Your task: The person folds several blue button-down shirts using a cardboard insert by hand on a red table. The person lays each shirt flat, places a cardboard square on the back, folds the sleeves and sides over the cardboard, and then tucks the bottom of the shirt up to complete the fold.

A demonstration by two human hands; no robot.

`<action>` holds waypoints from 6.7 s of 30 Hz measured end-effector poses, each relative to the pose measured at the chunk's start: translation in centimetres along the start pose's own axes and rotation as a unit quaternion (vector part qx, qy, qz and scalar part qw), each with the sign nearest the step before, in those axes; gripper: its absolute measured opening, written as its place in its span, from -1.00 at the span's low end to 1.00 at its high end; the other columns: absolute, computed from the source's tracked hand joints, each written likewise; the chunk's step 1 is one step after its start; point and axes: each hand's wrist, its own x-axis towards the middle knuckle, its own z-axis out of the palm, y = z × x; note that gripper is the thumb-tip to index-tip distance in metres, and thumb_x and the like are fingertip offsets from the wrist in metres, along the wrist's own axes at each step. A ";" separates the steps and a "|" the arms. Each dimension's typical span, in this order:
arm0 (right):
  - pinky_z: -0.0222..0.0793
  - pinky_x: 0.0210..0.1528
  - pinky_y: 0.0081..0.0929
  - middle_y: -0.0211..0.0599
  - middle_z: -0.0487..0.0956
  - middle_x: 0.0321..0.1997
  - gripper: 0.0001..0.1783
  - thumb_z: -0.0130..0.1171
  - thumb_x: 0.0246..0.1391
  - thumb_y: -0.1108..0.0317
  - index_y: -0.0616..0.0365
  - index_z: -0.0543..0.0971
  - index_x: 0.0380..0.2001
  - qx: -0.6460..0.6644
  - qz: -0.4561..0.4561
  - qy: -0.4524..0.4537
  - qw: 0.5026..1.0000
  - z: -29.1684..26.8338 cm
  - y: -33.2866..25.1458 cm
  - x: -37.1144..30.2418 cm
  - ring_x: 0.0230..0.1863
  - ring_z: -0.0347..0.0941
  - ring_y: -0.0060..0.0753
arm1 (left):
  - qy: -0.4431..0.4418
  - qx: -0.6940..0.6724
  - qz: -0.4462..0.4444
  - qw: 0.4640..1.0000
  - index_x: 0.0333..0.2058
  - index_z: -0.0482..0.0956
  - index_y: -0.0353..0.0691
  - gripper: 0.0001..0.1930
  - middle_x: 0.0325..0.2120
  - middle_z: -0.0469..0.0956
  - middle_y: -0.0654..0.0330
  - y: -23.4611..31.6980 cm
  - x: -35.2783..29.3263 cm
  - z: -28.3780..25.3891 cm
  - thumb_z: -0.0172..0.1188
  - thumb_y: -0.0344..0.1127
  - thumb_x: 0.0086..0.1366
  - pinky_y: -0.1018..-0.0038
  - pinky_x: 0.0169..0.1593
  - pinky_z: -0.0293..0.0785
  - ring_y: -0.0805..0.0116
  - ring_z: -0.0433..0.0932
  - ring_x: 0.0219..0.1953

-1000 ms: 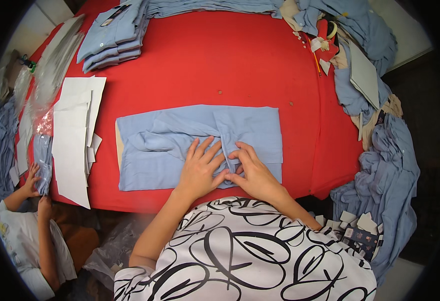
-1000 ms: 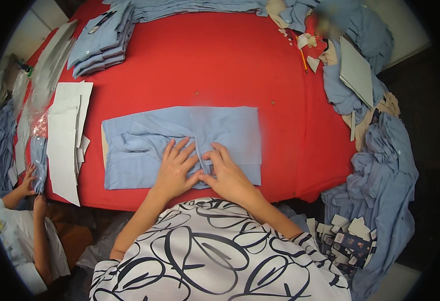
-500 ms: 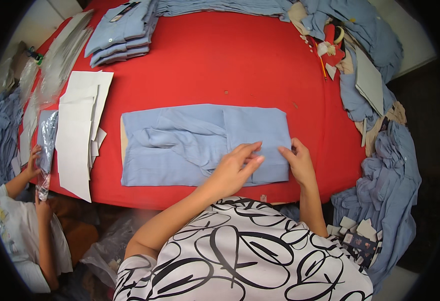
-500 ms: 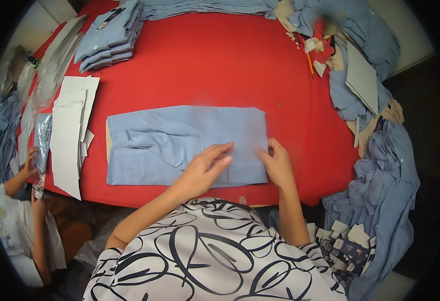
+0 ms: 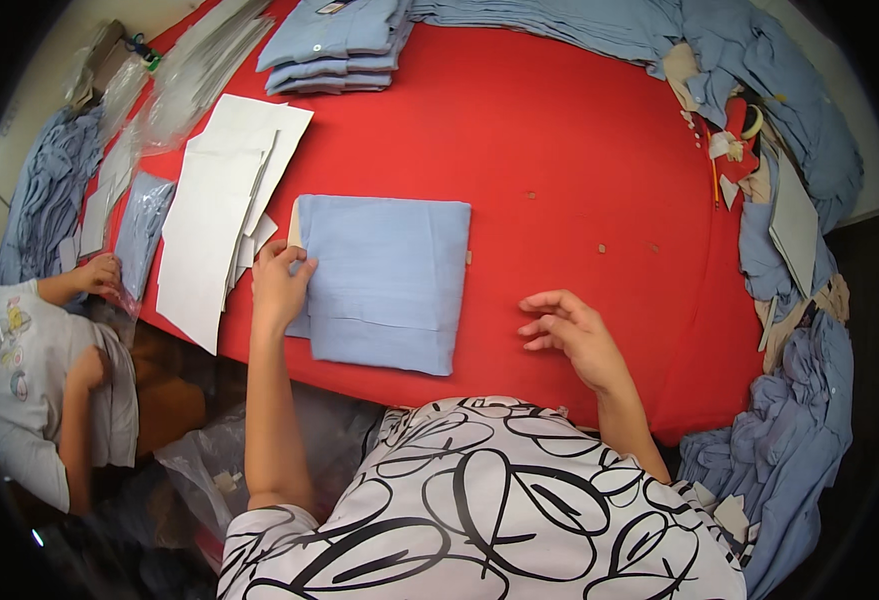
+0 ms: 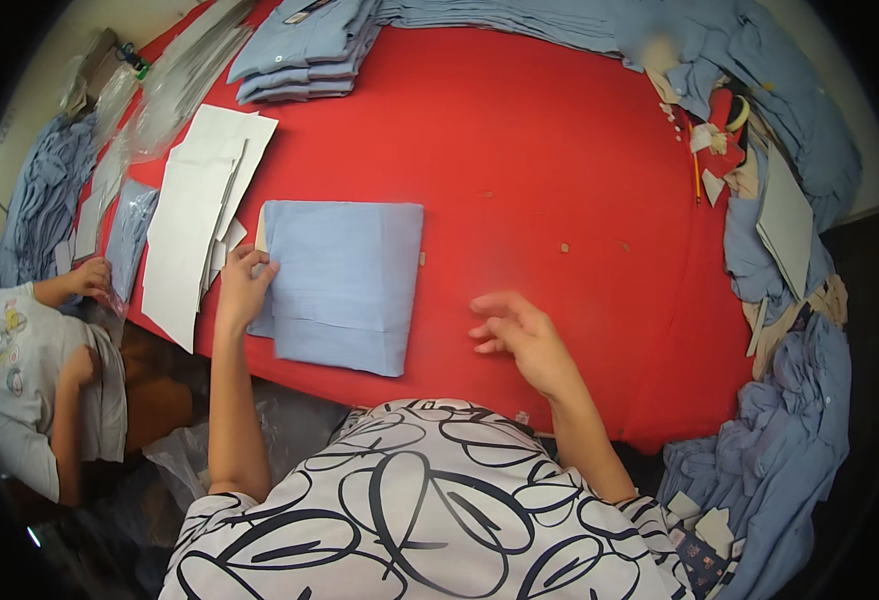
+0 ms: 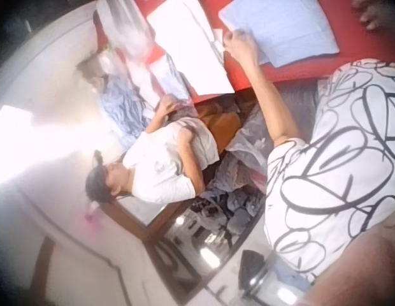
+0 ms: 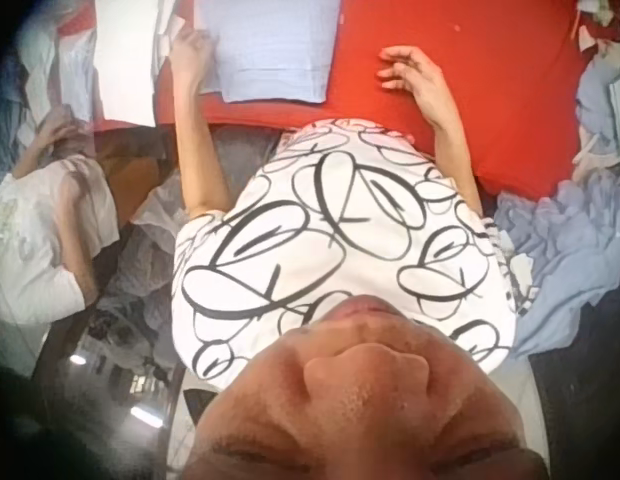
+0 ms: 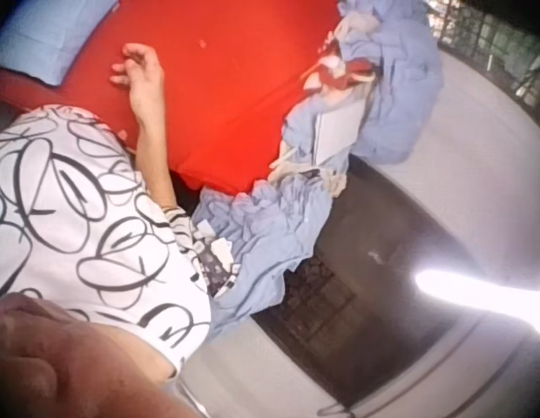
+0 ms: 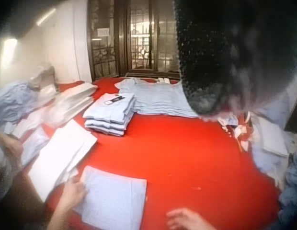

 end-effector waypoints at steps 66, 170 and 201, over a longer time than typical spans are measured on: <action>0.33 -0.28 -0.34 -0.09 0.42 -0.18 -0.68 0.30 0.06 0.29 0.39 0.49 -0.39 -0.409 -0.201 0.346 0.820 -5.1 6.0 -2.0 -0.30 0.39 -0.15 | -0.178 -0.250 0.086 0.948 -0.50 0.50 -0.44 -0.69 -0.01 0.39 -0.01 13.7 -8.1 7.3 0.36 -0.28 0.16 0.39 -0.28 0.47 0.26 0.44 -0.31; 0.22 0.31 -0.25 -0.15 0.34 0.31 -0.28 -0.04 0.25 -0.08 0.22 0.22 0.29 0.210 -0.093 -0.137 0.964 20.8 -19.6 48.4 0.29 0.28 -0.26 | -0.061 0.175 0.106 0.977 0.29 0.29 0.20 -0.40 0.36 0.16 0.27 9.3 39.9 -5.2 -0.23 0.27 0.38 -0.22 0.32 -0.02 0.00 0.04 0.39; 0.36 -0.20 0.08 0.19 0.56 -0.33 -0.90 -0.07 0.09 0.53 0.26 0.43 -0.32 -0.625 -0.338 0.197 0.675 -5.4 -23.7 38.1 -0.25 0.49 0.30 | -0.134 -0.203 0.122 0.962 0.14 0.44 -0.30 -0.40 0.13 0.44 -0.07 11.0 23.9 1.0 0.05 0.10 0.36 0.20 0.22 0.31 -0.04 0.42 0.15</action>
